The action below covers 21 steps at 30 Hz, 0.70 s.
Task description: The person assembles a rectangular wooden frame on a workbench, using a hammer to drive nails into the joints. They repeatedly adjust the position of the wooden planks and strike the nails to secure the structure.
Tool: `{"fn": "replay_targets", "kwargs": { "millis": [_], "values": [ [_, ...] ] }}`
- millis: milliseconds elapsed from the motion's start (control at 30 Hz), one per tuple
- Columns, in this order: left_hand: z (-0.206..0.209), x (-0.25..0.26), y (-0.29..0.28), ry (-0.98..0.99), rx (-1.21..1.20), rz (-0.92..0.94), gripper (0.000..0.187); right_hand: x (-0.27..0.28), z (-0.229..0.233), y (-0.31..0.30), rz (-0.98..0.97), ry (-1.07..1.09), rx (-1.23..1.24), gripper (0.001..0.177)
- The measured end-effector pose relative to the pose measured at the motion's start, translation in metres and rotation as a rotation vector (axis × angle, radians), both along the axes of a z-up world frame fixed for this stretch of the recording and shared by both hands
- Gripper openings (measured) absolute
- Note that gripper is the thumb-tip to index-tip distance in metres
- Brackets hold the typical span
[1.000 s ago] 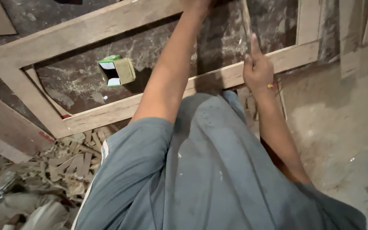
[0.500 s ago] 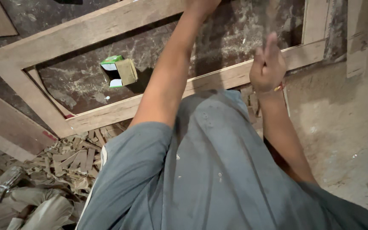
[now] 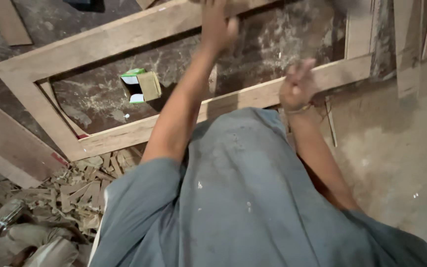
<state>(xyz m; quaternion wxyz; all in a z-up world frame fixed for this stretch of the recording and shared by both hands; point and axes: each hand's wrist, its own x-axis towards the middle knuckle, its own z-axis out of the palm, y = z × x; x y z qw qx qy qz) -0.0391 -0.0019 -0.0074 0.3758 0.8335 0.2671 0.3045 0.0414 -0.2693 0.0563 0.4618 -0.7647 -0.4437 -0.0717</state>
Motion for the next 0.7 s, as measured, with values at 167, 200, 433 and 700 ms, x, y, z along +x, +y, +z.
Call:
{"fn": "replay_targets", "kwargs": {
  "millis": [167,200,433,700],
  "values": [
    [0.081,-0.081,-0.038,0.075,0.022,0.077,0.041,0.005,0.000,0.010,0.012,-0.094,-0.352,0.056],
    [0.093,-0.099,-0.041,0.079,0.087,0.110,0.040,0.014,-0.002,0.013,-0.002,-0.227,-0.218,0.058],
    [0.136,-0.222,-0.023,0.370,0.226,0.438,0.024,0.006,-0.044,-0.002,0.032,-0.123,-0.216,0.063],
    [0.139,-0.258,0.004,0.651,0.140,0.423,0.015,0.011,-0.006,-0.008,0.017,-0.015,0.113,0.068]
  ]
}}
